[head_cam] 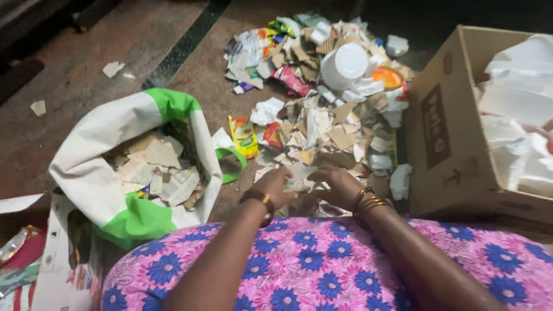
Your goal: The person sits on the floor and sorts a mixed pile of waste into separate containers. They pick up pieces of cardboard, plastic packaging, and styrofoam, placing each type into a corresponding bag or box.
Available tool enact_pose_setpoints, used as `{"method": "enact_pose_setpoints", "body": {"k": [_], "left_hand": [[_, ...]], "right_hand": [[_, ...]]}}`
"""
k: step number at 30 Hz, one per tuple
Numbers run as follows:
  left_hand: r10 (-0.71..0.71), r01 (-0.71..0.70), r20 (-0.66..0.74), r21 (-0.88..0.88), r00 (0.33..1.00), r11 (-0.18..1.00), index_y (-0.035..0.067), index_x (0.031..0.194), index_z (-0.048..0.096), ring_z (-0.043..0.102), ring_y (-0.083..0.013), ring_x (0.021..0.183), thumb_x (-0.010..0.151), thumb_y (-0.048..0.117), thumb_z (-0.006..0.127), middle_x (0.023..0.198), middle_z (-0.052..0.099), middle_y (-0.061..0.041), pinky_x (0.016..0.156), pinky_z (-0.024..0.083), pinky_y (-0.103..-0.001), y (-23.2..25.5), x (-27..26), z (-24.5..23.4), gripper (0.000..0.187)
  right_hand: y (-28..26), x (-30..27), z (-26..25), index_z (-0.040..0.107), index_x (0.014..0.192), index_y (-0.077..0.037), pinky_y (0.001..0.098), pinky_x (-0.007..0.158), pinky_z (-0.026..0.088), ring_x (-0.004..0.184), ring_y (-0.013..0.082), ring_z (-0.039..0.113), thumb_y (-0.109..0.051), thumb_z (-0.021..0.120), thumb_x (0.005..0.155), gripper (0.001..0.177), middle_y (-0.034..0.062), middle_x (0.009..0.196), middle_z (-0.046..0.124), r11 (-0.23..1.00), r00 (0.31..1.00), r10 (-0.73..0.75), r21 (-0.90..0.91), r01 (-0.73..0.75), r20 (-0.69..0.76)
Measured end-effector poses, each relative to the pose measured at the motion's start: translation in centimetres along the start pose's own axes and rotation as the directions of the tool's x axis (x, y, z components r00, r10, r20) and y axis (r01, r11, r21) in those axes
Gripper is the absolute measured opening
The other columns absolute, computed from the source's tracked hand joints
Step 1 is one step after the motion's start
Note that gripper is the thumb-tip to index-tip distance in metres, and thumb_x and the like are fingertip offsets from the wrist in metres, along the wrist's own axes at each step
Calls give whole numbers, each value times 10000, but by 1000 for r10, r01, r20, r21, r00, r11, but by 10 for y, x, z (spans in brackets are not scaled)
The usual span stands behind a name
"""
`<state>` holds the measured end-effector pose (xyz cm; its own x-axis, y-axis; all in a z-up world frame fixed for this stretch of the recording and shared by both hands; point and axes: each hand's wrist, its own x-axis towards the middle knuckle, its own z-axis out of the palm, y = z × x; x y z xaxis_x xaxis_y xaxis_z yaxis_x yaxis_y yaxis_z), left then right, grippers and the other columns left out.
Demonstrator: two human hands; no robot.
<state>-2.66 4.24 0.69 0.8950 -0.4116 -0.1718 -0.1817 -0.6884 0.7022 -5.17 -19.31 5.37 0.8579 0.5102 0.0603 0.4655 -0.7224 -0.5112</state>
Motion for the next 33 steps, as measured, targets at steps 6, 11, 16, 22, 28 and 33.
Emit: {"method": "enact_pose_setpoints", "body": {"k": [6, 11, 16, 22, 28, 33], "left_hand": [[-142, 116, 87, 253, 986, 960, 114, 1278, 551, 506, -390, 1311, 773, 256, 835, 1375, 538, -172, 1062, 460, -500, 15, 26, 19, 596], [-117, 134, -77, 271, 990, 953, 171, 1282, 585, 530, -392, 1301, 817, 158, 747, 1383, 560, -141, 1018, 507, -521, 9, 28, 13, 493], [-258, 237, 20, 329, 966, 914, 154, 1301, 529, 512, -395, 1285, 800, 268, 815, 1347, 513, -160, 1016, 499, -520, 19, 17, 5, 587], [-269, 266, -42, 359, 962, 895, 215, 1292, 571, 501, -394, 1303, 874, 194, 720, 1368, 510, -149, 989, 511, -518, 16, 13, 4, 444], [-271, 269, -49, 374, 961, 888, 159, 1274, 597, 569, -370, 1271, 980, 145, 586, 1343, 569, -158, 1013, 517, -497, 7, 22, 14, 294], [-128, 167, -150, 289, 980, 943, 209, 1353, 525, 524, -365, 1285, 849, 111, 695, 1381, 539, -103, 1056, 463, -489, 6, 22, 14, 541]], "right_hand": [[7, 7, 46, 755, 971, -126, 408, 874, 535, 955, 280, 661, -210, 763, 751, 236, 69, 978, 727, 967, 983, -153, -191, 170, 102], [18, 14, 57, 763, 827, -182, 397, 819, 531, 836, 248, 642, -208, 707, 793, 71, 3, 853, 720, 943, 964, -170, -251, 219, 203], [21, 11, 41, 760, 794, -185, 374, 810, 539, 856, 238, 646, -157, 694, 783, 72, -20, 829, 721, 960, 975, -208, -173, 219, 80], [13, 16, 26, 803, 860, -178, 391, 869, 544, 922, 280, 672, -62, 708, 689, 227, 37, 919, 754, 888, 936, -312, -300, 348, 163], [20, 12, 6, 763, 1088, -154, 343, 796, 608, 930, 255, 727, -98, 718, 801, 295, 75, 1027, 750, 980, 986, 164, 121, -159, -39], [38, 4, -11, 745, 1201, -166, 356, 882, 585, 1031, 260, 737, -27, 718, 807, 419, 65, 1243, 730, 967, 958, 255, 42, -252, -133]]}}
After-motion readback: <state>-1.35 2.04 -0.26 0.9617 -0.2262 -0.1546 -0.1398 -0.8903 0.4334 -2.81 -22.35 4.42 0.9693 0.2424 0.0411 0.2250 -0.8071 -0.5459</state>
